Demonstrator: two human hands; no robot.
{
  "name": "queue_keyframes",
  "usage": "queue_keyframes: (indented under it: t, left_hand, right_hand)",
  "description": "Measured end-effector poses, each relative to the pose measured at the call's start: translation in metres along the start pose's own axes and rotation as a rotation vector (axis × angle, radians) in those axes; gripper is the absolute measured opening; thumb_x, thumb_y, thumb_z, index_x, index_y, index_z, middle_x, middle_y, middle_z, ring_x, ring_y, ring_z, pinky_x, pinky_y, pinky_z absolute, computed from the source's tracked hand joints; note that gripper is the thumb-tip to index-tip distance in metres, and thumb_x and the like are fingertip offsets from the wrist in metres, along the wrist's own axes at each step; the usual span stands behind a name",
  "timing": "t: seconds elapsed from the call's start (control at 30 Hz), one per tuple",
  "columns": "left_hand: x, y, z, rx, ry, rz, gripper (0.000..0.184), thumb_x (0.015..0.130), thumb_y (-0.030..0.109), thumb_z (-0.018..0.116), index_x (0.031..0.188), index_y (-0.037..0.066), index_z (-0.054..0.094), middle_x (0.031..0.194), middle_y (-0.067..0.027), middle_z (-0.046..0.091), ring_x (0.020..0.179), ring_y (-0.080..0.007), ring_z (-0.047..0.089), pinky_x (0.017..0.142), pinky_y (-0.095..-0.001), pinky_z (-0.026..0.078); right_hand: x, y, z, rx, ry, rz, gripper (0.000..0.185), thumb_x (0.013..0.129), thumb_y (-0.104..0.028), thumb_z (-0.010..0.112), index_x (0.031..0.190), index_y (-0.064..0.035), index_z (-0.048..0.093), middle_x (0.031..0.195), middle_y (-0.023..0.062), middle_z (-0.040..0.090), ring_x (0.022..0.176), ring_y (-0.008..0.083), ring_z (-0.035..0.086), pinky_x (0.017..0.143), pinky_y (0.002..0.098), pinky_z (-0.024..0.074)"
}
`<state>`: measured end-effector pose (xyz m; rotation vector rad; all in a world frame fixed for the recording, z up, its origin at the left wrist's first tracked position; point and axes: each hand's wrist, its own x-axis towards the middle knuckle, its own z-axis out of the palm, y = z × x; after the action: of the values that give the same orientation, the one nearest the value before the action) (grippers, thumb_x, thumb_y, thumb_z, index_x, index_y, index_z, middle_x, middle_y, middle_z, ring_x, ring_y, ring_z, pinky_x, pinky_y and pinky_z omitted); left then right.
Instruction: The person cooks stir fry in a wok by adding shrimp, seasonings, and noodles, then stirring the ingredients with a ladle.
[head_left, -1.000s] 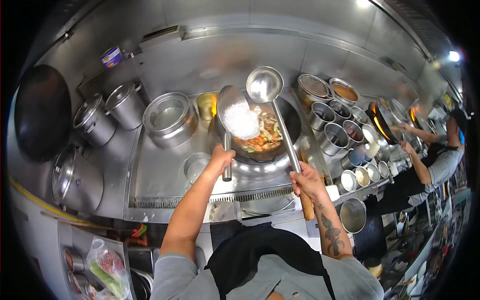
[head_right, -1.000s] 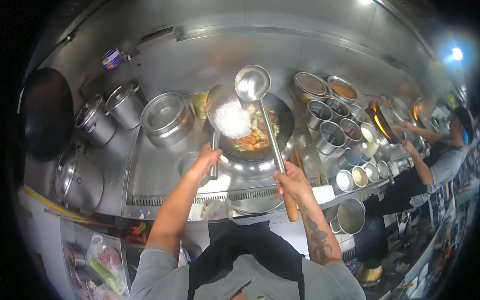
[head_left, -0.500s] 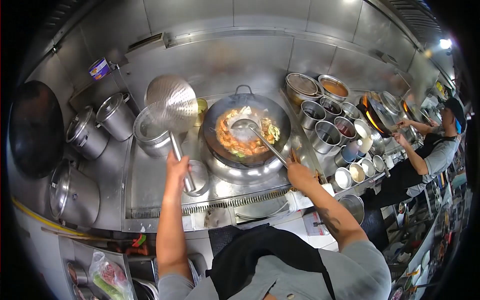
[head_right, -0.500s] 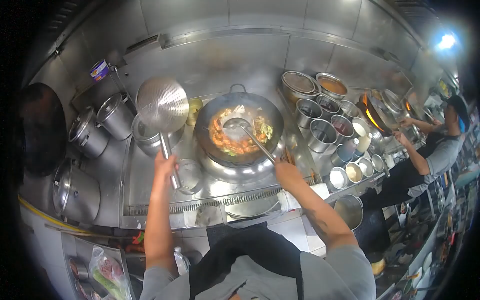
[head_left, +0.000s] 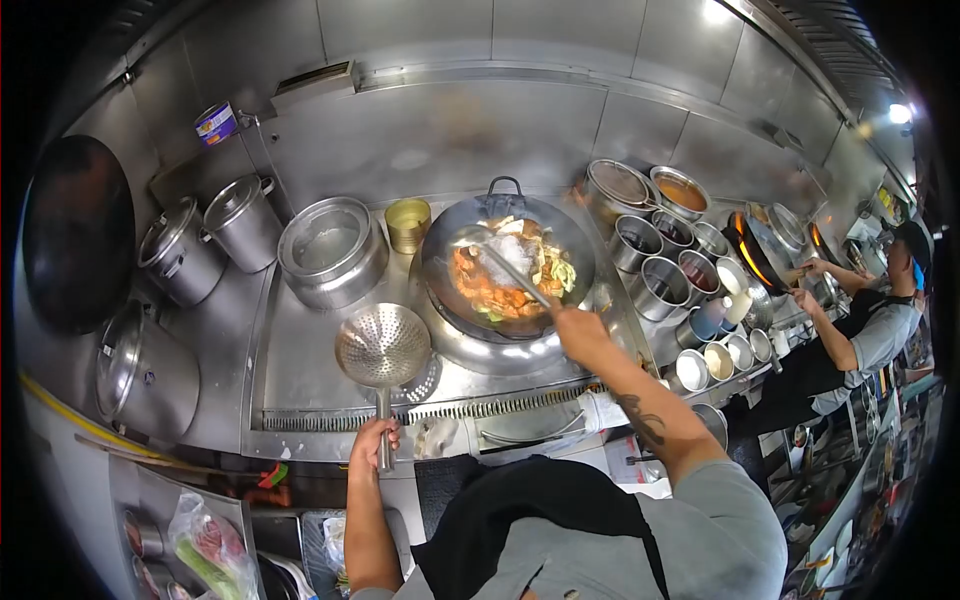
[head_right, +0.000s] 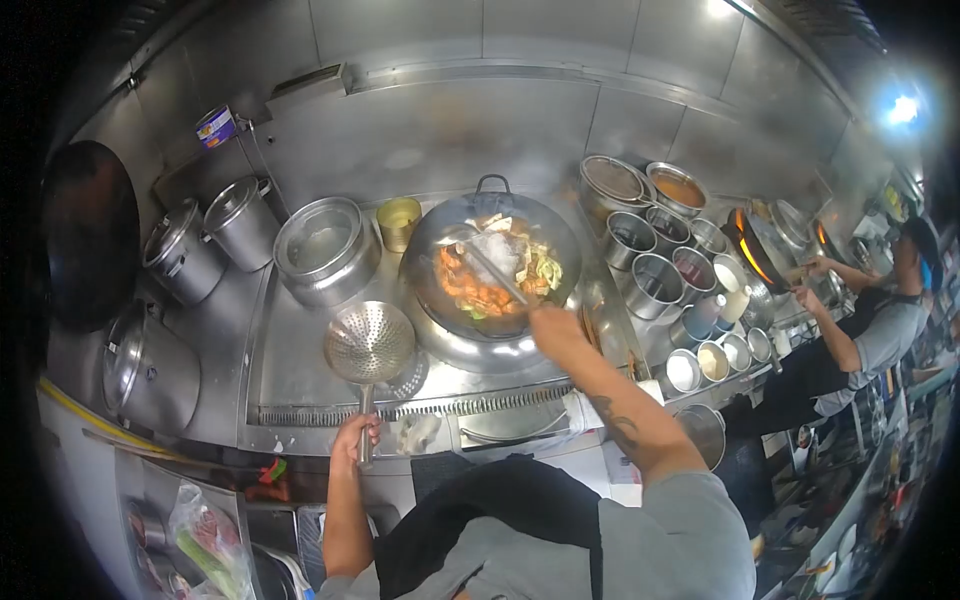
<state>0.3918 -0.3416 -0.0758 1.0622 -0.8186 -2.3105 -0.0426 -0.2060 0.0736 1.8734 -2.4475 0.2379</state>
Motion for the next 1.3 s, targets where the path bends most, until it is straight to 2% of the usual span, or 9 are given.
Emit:
queue_keyframes:
  t: [0.17,0.3,0.43,0.53,0.67,0.83,0.93,1.13,1.3]
  left_hand:
    - [0.014,-0.015,-0.016,-0.018,-0.031,-0.088,0.013,0.085,0.008,0.057,0.097,0.004,0.056,0.07,-0.0032,0.053,0.055,-0.0116,0.051,0.046,-0.0265,0.045]
    - [0.007,-0.015,-0.019,0.385,0.242,-0.106,0.02,0.086,0.012,0.058,0.102,0.0,0.056,0.074,-0.0079,0.06,0.056,-0.0169,0.059,0.045,-0.0311,0.052]
    - [-0.013,-0.012,-0.013,0.798,0.325,0.112,0.031,0.082,0.01,0.06,0.11,-0.001,0.054,0.071,-0.0091,0.06,0.051,-0.0183,0.059,0.043,-0.0334,0.051]
    - [-0.013,-0.022,-0.025,0.949,0.268,0.146,0.036,0.078,0.012,0.061,0.111,0.0,0.055,0.069,-0.0093,0.06,0.053,-0.0192,0.06,0.045,-0.035,0.05]
    - [-0.014,-0.032,-0.043,1.359,0.319,0.674,0.027,0.076,0.017,0.061,0.096,-0.001,0.059,0.071,-0.0154,0.062,0.053,-0.0208,0.061,0.052,-0.0372,0.05]
    - [-0.048,-0.006,0.004,1.06,0.416,0.051,0.041,0.08,0.022,0.064,0.108,-0.007,0.059,0.091,-0.0298,0.065,0.09,-0.0411,0.065,0.081,-0.0436,0.05]
    - [-0.039,-0.025,-0.024,1.274,0.516,0.465,0.041,0.08,0.022,0.065,0.106,-0.008,0.059,0.083,-0.0268,0.065,0.082,-0.0411,0.065,0.076,-0.0464,0.05]
    - [-0.061,-0.018,0.011,1.493,0.779,0.787,0.052,0.074,0.014,0.069,0.118,-0.008,0.051,0.109,-0.0301,0.055,0.103,-0.0461,0.053,0.09,-0.0486,0.043]
    - [-0.053,0.011,0.096,1.444,0.496,1.105,0.047,0.073,0.006,0.068,0.116,-0.007,0.052,0.116,-0.0271,0.052,0.108,-0.0428,0.049,0.094,-0.0492,0.039]
  right_hand:
    - [-0.026,-0.006,-0.002,0.054,-0.162,0.0,0.04,0.085,-0.005,0.046,0.124,0.0049,0.046,0.087,0.0252,0.064,0.08,0.0396,0.065,0.069,0.0483,0.0522]
    - [-0.061,0.03,-0.042,0.069,-0.227,-0.022,0.041,0.085,-0.006,0.047,0.125,0.0019,0.046,0.086,0.026,0.064,0.079,0.0411,0.065,0.071,0.051,0.0508]
    - [-0.078,0.021,-0.072,0.1,-0.19,0.128,0.032,0.086,-0.007,0.047,0.117,0.0014,0.051,0.086,0.027,0.065,0.079,0.0421,0.065,0.072,0.0521,0.0506]
    - [-0.062,0.054,-0.008,0.087,-0.155,0.222,0.027,0.086,-0.007,0.047,0.111,0.0008,0.053,0.089,0.0271,0.065,0.081,0.0418,0.065,0.073,0.0517,0.0512]
    - [-0.036,0.038,-0.026,0.051,-0.16,0.227,0.042,0.086,-0.009,0.047,0.127,0.004,0.046,0.088,0.0267,0.066,0.081,0.0434,0.065,0.072,0.0505,0.0518]
    - [-0.026,0.022,-0.003,-0.015,-0.158,0.19,0.039,0.09,-0.007,0.043,0.127,0.0015,0.046,0.09,0.0254,0.066,0.084,0.0416,0.066,0.074,0.0506,0.052]
    - [-0.042,0.021,-0.027,0.037,-0.223,0.182,0.043,0.087,-0.009,0.048,0.129,0.0015,0.044,0.088,0.0265,0.066,0.085,0.0418,0.065,0.075,0.05,0.0515]
    - [-0.078,0.034,-0.061,0.198,-0.225,0.204,0.043,0.082,-0.008,0.05,0.126,-0.0042,0.048,0.093,0.0269,0.065,0.087,0.0428,0.064,0.08,0.0501,0.0499]
    - [-0.053,0.037,-0.019,0.184,-0.177,0.304,0.036,0.083,-0.009,0.049,0.117,-0.0015,0.055,0.091,0.0271,0.065,0.087,0.0439,0.064,0.08,0.051,0.0499]
